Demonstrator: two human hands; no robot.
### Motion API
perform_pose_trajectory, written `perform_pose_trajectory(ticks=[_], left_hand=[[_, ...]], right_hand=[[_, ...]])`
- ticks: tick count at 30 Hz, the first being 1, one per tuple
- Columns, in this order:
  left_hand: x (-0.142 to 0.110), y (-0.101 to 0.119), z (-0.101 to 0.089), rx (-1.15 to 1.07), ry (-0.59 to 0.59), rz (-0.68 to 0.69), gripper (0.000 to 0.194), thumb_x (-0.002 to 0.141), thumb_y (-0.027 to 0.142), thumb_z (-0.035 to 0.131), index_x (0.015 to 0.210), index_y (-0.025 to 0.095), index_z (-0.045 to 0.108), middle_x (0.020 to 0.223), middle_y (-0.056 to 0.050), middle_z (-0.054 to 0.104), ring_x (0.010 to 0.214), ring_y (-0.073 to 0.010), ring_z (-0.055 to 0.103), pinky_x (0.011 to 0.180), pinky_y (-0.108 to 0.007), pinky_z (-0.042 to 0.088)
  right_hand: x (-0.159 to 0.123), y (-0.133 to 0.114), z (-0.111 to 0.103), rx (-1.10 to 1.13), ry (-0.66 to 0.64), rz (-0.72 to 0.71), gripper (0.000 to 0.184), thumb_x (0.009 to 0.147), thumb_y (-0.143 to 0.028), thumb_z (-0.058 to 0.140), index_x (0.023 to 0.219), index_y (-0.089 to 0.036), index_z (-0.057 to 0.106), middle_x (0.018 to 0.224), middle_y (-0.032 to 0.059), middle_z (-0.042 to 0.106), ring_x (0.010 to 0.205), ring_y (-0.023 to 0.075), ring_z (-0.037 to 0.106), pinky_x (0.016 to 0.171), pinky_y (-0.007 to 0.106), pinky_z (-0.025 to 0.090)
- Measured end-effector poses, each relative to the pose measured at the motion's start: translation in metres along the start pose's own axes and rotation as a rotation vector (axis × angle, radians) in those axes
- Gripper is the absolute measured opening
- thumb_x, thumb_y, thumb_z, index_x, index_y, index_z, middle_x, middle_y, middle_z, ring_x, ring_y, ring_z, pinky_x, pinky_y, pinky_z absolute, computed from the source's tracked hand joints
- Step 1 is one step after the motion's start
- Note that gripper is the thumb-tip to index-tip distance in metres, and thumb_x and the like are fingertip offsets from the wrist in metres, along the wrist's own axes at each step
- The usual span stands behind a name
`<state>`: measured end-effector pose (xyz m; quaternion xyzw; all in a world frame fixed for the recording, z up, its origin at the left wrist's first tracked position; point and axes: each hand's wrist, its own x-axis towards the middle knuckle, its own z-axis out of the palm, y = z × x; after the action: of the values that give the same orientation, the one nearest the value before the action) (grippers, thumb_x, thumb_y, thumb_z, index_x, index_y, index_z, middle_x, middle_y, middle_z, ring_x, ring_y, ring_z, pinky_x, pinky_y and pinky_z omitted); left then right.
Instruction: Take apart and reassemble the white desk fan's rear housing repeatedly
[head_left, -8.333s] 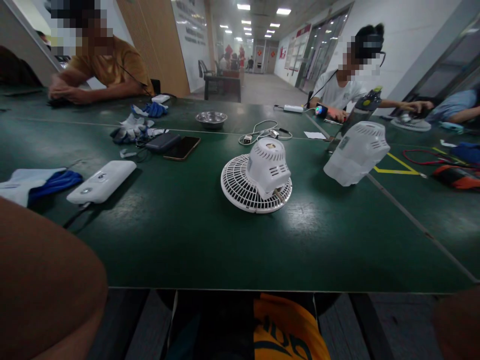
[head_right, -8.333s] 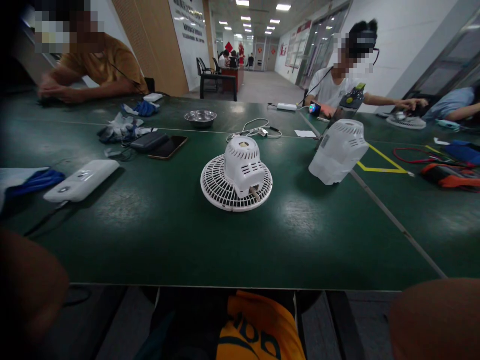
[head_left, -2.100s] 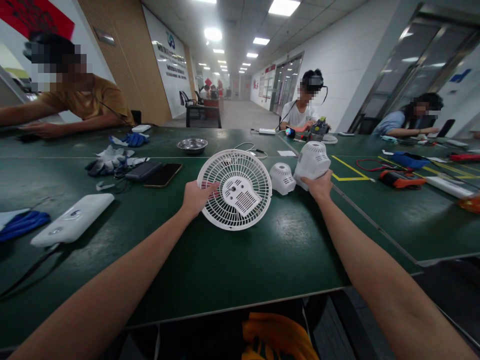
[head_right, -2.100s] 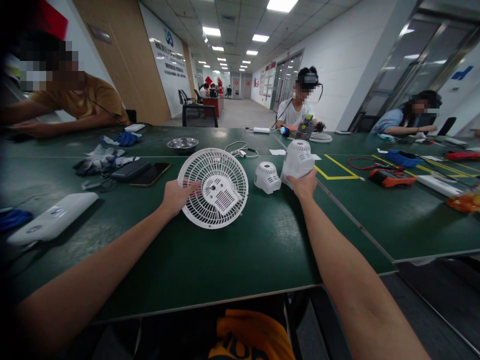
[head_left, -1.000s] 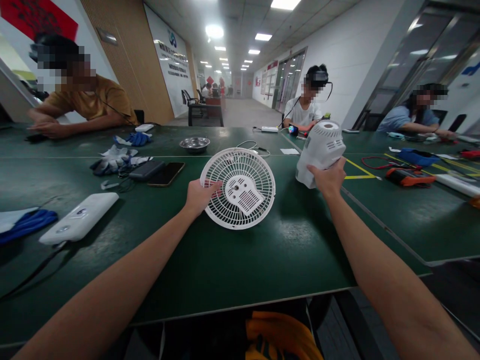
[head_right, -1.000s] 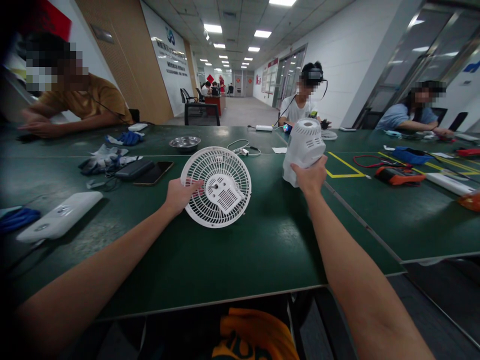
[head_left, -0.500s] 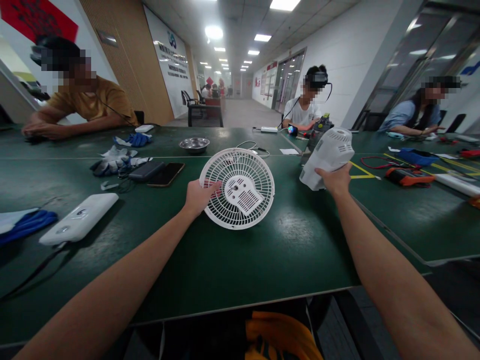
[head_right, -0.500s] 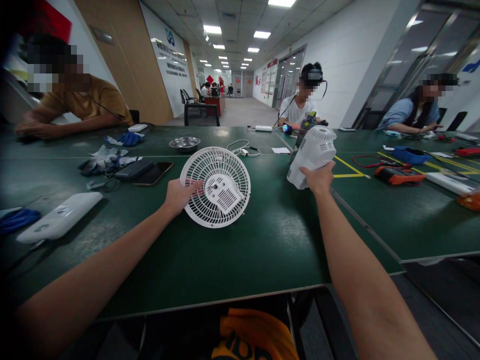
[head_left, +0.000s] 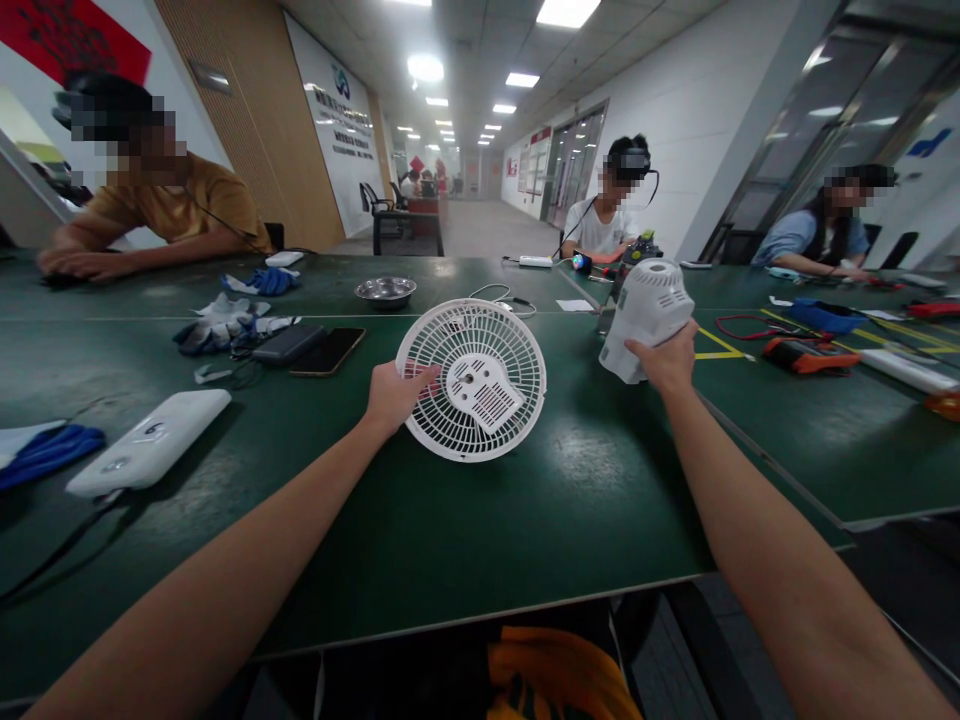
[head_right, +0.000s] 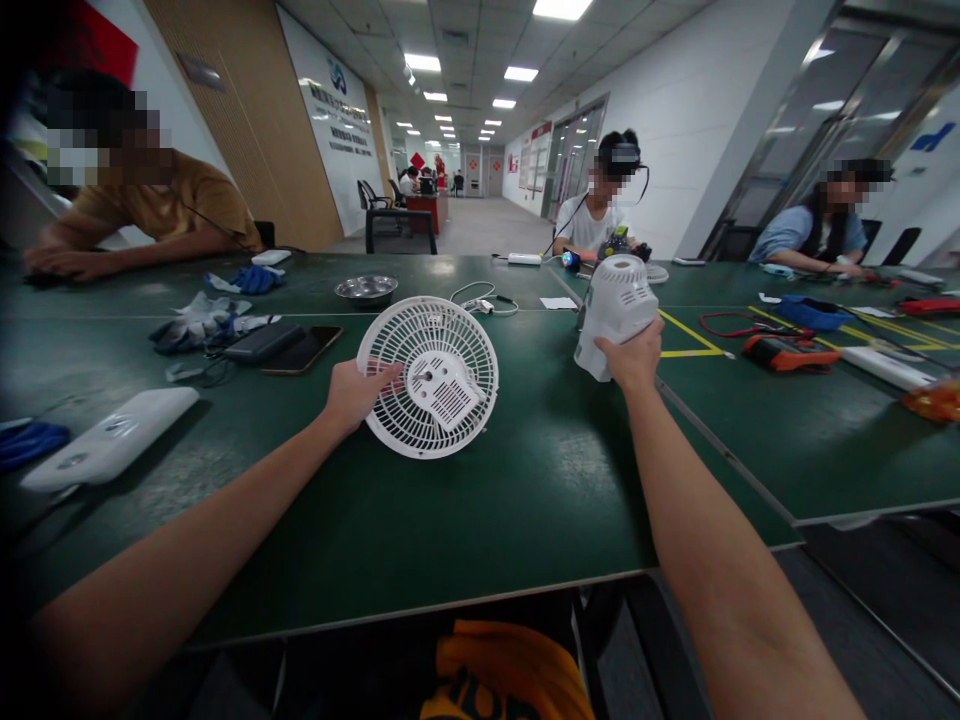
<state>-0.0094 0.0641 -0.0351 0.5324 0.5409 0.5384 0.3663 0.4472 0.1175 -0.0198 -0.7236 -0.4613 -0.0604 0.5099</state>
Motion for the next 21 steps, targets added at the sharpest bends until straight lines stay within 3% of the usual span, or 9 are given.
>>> perform_pose_trajectory(ticks=[3, 6, 15, 21], left_hand=[[0.0012, -0.0013, 0.0015, -0.021, 0.025, 0.015, 0.019, 0.076, 0.024, 0.079, 0.088, 0.011, 0.073, 0.082, -0.01, 0.076, 0.07, -0.0222, 0.074, 0.066, -0.034, 0.062], [0.0016, -0.0012, 0.0015, -0.011, 0.026, 0.008, 0.019, 0.075, 0.023, 0.079, 0.089, 0.012, 0.073, 0.083, -0.01, 0.077, 0.07, -0.0218, 0.074, 0.066, -0.035, 0.062], [0.0025, -0.0025, -0.0009, 0.04, 0.026, 0.01, 0.019, 0.076, 0.025, 0.079, 0.09, 0.014, 0.073, 0.084, -0.009, 0.077, 0.073, -0.0232, 0.075, 0.066, -0.036, 0.063], [0.0034, -0.0036, -0.001, 0.008, 0.01, 0.018, 0.019, 0.076, 0.025, 0.079, 0.09, 0.012, 0.073, 0.085, -0.01, 0.077, 0.073, -0.0238, 0.074, 0.068, -0.037, 0.062]], right_hand=[[0.002, 0.0026, 0.0017, 0.067, 0.09, -0.129, 0.101, 0.058, -0.046, 0.081, 0.141, -0.017, 0.031, 0.137, 0.0188, 0.05, 0.127, 0.0367, 0.049, 0.106, 0.055, 0.04], [0.0056, 0.0055, 0.0036, 0.093, 0.176, -0.198, 0.094, 0.061, -0.048, 0.079, 0.139, -0.018, 0.036, 0.135, 0.0176, 0.052, 0.127, 0.0356, 0.05, 0.105, 0.054, 0.041], [0.0077, 0.0041, -0.0003, 0.179, 0.185, -0.053, 0.082, 0.064, -0.047, 0.077, 0.133, -0.018, 0.045, 0.116, 0.0126, 0.065, 0.1, 0.0287, 0.064, 0.092, 0.048, 0.05], [0.0041, -0.0003, -0.0018, 0.148, 0.104, -0.067, 0.082, 0.072, -0.045, 0.072, 0.139, -0.016, 0.037, 0.129, 0.0183, 0.059, 0.112, 0.0302, 0.062, 0.096, 0.046, 0.049]])
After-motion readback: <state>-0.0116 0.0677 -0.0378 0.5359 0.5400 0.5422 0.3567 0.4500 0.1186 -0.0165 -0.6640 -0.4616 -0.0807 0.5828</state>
